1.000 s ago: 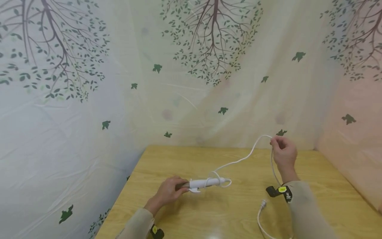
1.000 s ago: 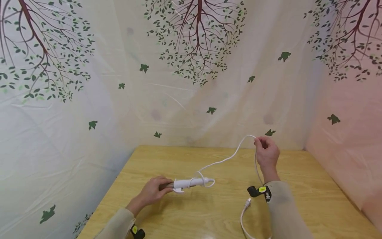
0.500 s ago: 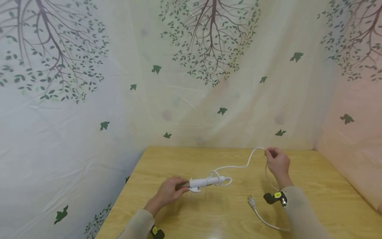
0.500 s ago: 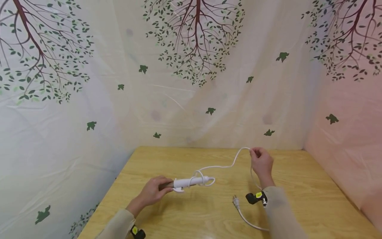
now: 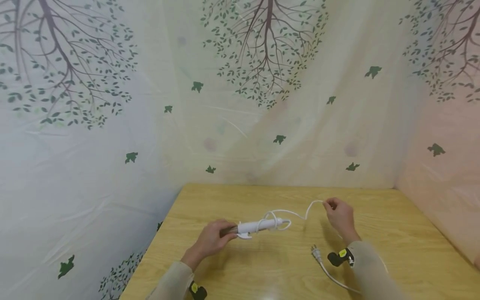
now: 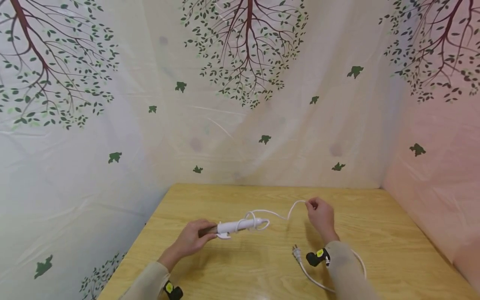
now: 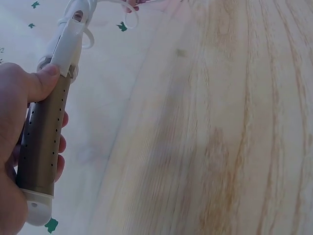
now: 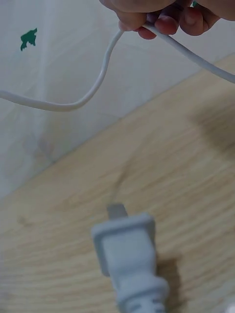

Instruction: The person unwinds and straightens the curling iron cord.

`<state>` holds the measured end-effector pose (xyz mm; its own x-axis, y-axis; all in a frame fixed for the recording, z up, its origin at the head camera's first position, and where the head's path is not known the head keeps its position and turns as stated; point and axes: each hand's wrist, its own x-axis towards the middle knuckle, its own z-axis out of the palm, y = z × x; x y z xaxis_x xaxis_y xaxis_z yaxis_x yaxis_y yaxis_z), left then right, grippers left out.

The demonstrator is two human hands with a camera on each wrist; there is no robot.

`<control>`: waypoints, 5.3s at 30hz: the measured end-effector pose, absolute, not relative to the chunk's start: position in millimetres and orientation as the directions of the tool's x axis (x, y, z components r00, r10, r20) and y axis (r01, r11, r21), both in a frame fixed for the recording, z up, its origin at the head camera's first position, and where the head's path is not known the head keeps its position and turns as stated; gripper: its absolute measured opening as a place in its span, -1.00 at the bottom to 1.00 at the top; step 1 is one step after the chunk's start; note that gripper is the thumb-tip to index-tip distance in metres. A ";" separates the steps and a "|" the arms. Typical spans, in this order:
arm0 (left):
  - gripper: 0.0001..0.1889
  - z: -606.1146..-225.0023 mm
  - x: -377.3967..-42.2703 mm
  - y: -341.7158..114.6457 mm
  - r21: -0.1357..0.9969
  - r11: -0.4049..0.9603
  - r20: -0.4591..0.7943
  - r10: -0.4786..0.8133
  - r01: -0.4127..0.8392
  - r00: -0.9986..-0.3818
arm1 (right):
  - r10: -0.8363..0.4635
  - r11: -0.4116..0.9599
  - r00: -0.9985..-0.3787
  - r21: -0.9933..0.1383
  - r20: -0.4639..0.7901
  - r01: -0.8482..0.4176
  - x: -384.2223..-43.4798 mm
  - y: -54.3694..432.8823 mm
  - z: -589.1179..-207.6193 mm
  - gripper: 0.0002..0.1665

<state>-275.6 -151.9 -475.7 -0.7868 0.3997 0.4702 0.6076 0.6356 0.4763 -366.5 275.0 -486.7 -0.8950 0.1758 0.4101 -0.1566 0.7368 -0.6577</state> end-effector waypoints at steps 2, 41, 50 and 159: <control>-0.72 -474.6 -275.5 -152.1 0.489 0.624 0.475 0.395 0.610 -0.786 | 0.153 0.739 -0.903 -0.653 0.401 -0.165 -364.7 274.6 -490.8 -0.79; -0.75 -460.0 -290.6 -155.1 0.464 0.670 0.507 0.334 0.579 -0.794 | -0.164 0.794 -0.955 -0.542 0.246 -0.276 -324.7 279.3 -534.7 -0.92; -0.74 -458.4 -291.4 -153.1 0.459 0.678 0.506 0.331 0.574 -0.796 | -0.189 0.776 -0.944 -0.548 0.271 -0.313 -327.5 280.0 -538.3 -0.92; -0.71 -475.4 -282.1 -140.3 0.455 0.767 0.472 0.223 0.452 -0.853 | -0.508 0.274 -0.644 -0.602 0.572 -0.750 -267.1 220.5 -475.4 -0.65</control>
